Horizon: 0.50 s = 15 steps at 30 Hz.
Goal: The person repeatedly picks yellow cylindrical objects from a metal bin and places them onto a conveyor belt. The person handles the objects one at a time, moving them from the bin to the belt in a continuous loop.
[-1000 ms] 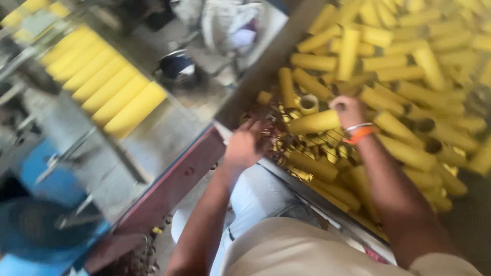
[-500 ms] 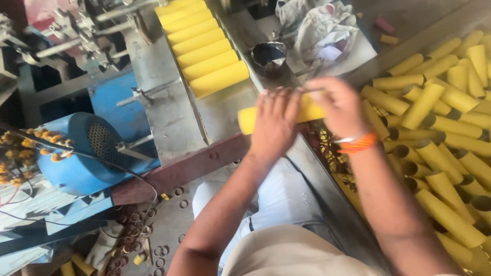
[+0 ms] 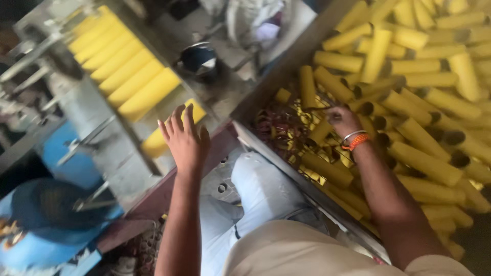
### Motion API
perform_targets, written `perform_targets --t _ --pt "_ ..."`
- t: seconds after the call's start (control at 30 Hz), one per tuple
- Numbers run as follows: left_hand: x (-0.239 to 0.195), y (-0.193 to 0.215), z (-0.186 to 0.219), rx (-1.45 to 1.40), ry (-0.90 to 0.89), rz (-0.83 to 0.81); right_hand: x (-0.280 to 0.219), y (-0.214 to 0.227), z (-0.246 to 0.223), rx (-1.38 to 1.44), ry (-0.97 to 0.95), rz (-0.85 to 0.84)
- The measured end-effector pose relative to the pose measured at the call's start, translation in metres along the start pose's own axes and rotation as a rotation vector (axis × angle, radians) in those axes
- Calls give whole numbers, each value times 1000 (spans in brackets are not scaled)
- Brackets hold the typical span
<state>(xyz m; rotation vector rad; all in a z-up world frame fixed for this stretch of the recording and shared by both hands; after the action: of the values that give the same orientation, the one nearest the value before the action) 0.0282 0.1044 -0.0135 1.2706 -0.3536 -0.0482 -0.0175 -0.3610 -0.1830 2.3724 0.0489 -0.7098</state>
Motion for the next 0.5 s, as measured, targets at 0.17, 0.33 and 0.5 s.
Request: perform_targets --t 0.17,0.33,0.5 --pt "3 -7 104 -394 -351 -137 29 -4 83 -74 113 149" --pt "22 -35 151 -266 -270 -537 86 -23 96 -354 179 171" --pt "29 -47 152 -107 -119 -753 130 -23 103 -412 -84 -68"
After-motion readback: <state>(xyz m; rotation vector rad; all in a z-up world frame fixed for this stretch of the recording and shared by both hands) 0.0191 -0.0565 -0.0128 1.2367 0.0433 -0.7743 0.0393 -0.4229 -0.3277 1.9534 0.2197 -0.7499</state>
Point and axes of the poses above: each hand's wrist, its own x-axis towards the middle knuckle, its own y-axis out of the back of the hand, z = x × y, the point moved 1 cm from there along x, towards the middle knuckle, and after that the axes turned 15 degrees about -z, right-handed, at the moved point
